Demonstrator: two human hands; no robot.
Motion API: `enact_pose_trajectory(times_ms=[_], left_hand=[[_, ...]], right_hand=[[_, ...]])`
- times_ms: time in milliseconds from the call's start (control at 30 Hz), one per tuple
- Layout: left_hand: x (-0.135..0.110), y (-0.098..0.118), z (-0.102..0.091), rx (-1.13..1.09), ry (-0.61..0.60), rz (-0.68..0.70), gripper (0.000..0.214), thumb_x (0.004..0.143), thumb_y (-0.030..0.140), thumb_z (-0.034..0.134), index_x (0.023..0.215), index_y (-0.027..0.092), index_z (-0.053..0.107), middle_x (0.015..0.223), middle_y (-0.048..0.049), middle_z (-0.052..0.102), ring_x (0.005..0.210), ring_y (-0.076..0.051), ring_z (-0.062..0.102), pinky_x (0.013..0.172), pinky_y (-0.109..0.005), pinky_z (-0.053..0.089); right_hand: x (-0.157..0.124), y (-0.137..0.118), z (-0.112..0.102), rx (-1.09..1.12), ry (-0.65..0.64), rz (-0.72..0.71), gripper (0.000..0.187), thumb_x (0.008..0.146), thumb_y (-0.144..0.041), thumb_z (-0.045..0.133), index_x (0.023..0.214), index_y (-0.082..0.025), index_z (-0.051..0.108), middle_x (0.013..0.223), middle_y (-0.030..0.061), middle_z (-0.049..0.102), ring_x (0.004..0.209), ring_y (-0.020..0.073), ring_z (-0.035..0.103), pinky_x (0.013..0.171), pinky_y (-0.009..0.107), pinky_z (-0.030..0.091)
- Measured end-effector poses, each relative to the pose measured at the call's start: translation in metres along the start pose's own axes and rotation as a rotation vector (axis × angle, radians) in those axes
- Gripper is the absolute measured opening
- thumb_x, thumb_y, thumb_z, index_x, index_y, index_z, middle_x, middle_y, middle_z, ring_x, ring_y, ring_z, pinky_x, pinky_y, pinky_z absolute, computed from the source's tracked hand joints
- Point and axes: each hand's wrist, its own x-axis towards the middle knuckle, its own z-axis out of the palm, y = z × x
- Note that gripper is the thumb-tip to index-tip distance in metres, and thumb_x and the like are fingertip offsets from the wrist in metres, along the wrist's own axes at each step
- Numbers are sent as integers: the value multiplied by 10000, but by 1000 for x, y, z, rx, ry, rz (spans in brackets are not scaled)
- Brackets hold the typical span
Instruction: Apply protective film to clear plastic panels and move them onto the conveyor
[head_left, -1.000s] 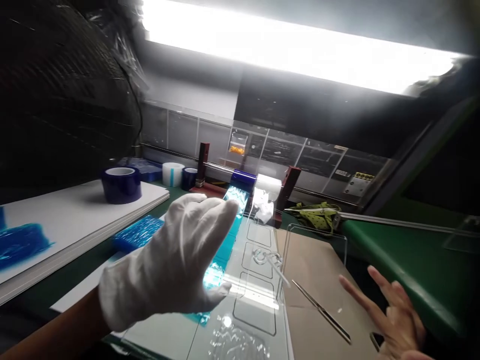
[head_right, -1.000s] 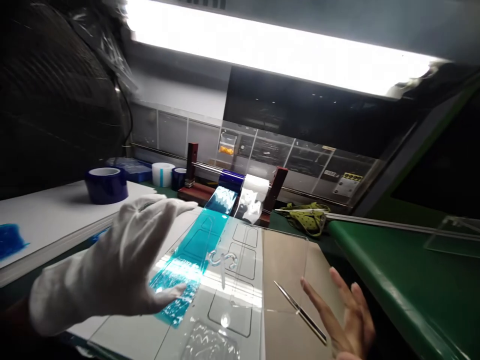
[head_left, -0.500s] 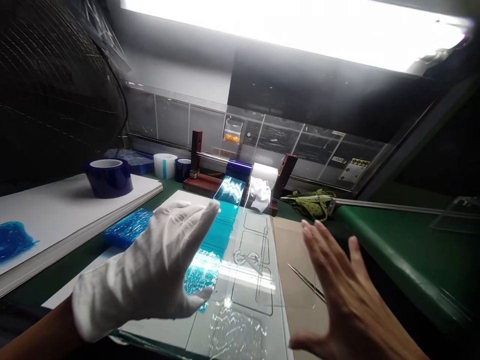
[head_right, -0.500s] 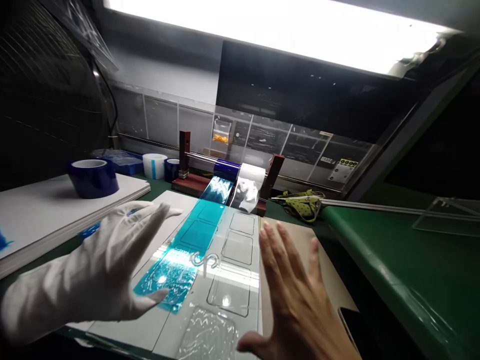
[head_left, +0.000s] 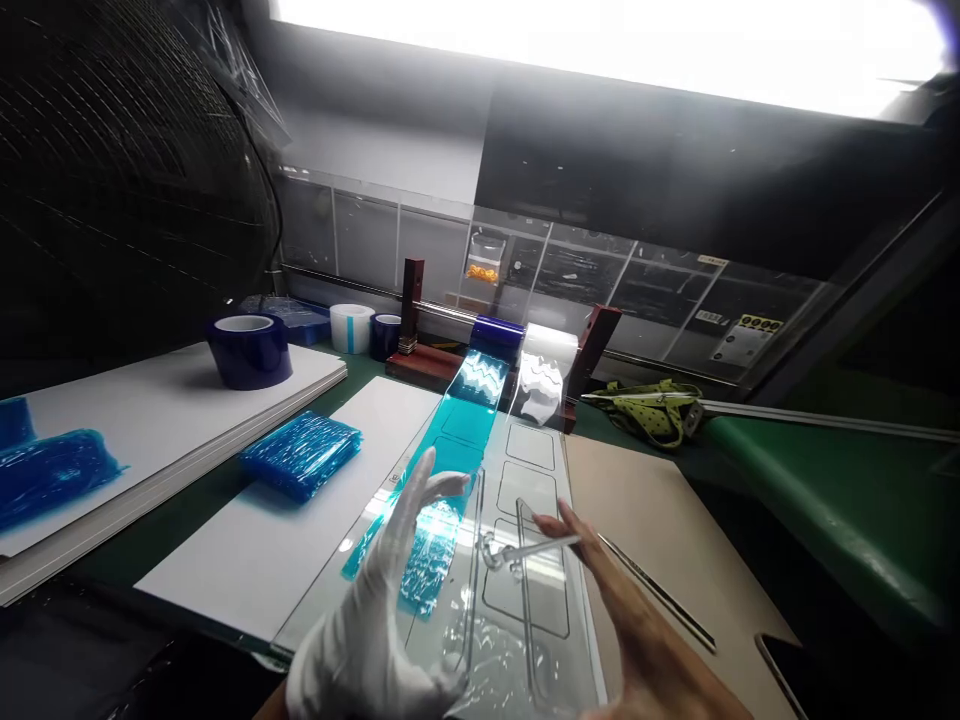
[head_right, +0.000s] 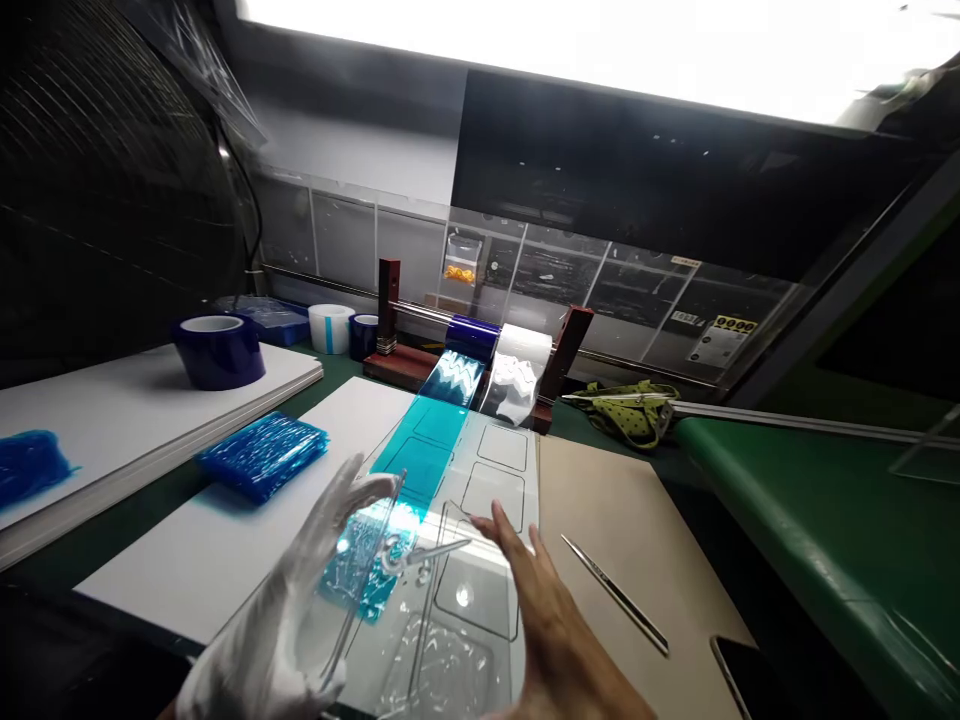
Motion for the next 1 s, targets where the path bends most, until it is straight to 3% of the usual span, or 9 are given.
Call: enact_pose_trajectory(times_ms=[100,233,333,433,567,700,800,867,1000], left_hand=[[11,-8,-13,38,-210,18,1004,632,406,544,1486,168,74,1445,-153,393,1298,-312,427,1011,-504,475],[36,-5,-25,431,-518,119,946,551,405,644,1409,157,330,1245,-191,534,1018,-364,574,788,-540,536],[41,9,-3,767,-588,190,803,477,330,662,1220,52,535,1069,-237,584,899,-428,576,724,-648,477],[30,17,21,953,-607,281,740,461,277,681,1148,17,587,1151,-291,557,1062,-534,492,850,-758,360],[7,8,19,725,-569,148,812,544,330,644,1289,58,474,1147,-250,569,996,-459,558,776,-659,470],[-20,-3,13,232,-408,-47,1102,547,385,666,1479,202,106,1324,-164,505,1128,-346,551,868,-484,542],[-32,-6,18,137,-380,-36,1186,517,372,691,1495,240,35,1344,-132,512,1201,-346,521,873,-460,561],[-34,-9,18,137,-404,-24,1176,515,380,687,1500,242,59,1350,-132,514,1211,-365,514,887,-479,556],[-34,-25,17,89,-458,97,1097,571,403,676,1497,282,102,1311,-92,562,1136,-316,579,912,-426,546]], right_hand=[[-7,-1,-19,-223,21,45,1228,691,-644,653,1507,-170,-132,1467,195,404,1347,422,356,1069,730,195],[-4,-18,-38,-572,68,-13,1254,621,-600,713,1526,-153,-31,1311,192,574,1187,447,527,1075,768,28],[5,-29,-31,-711,62,-75,1241,616,-645,682,1528,-130,16,1322,216,563,1130,467,553,1071,757,-69],[6,-26,-19,-717,12,-71,1217,639,-649,657,1525,-114,18,1361,236,521,1139,483,541,1060,765,-80],[-13,-5,-17,-508,-27,21,1200,662,-572,683,1525,-163,-44,1374,208,515,1190,474,517,1038,802,10],[-32,7,-13,-133,-95,65,1222,697,-585,679,1500,-224,-167,1433,158,465,1333,441,362,1029,703,319],[-39,9,-6,-58,-103,75,1265,678,-633,694,1487,-246,-199,1449,155,449,1333,420,361,1058,657,317],[-42,12,-4,-86,-75,82,1248,660,-667,685,1506,-256,-134,1457,152,438,1315,421,395,1069,663,285],[-52,23,-7,-93,-110,126,1063,659,-651,677,1517,-300,159,1370,106,550,1268,418,469,1029,630,372]])
